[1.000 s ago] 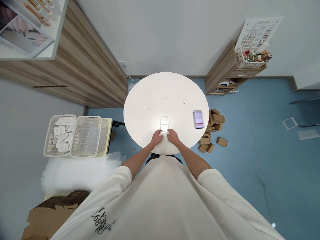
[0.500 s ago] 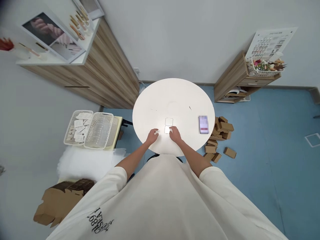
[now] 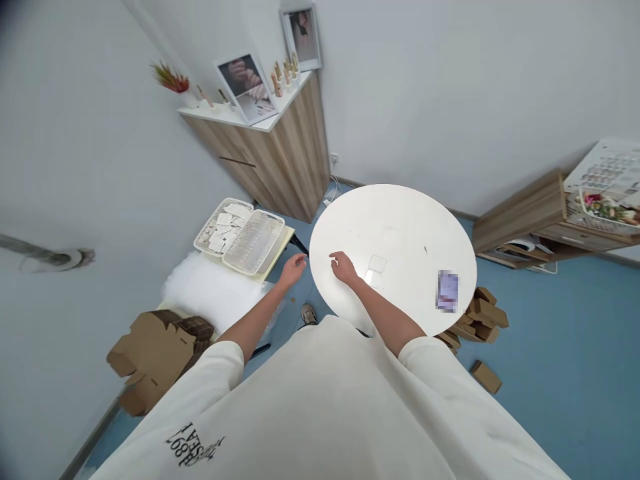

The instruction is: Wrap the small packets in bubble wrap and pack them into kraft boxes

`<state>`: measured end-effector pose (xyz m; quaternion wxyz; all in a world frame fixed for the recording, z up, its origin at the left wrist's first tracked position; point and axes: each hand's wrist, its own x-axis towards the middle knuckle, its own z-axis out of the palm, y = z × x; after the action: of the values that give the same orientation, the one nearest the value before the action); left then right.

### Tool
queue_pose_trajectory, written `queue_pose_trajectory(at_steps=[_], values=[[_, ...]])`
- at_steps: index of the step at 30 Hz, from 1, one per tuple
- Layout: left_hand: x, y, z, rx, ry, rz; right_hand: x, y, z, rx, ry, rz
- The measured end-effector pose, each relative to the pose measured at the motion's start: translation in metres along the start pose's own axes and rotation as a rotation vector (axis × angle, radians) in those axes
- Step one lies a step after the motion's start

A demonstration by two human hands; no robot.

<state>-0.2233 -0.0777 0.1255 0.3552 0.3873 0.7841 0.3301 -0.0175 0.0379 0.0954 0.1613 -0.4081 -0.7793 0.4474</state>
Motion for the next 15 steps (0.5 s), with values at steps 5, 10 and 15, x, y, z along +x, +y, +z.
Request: queue_pose_trajectory(at_steps=[5, 10, 15], values=[[0.005, -0.045, -0.070, -0.039, 0.093, 0.046, 0.039, -0.058, 0.065, -0.037, -0.055, -0.110], [0.024, -0.092, -0.147, -0.066, 0.205, 0.030, 0.074, -0.110, 0.129, -0.070, -0.114, -0.185], [0.055, -0.123, -0.210, -0.079, 0.265, 0.030, 0.102, -0.147, 0.172, -0.076, -0.136, -0.198]])
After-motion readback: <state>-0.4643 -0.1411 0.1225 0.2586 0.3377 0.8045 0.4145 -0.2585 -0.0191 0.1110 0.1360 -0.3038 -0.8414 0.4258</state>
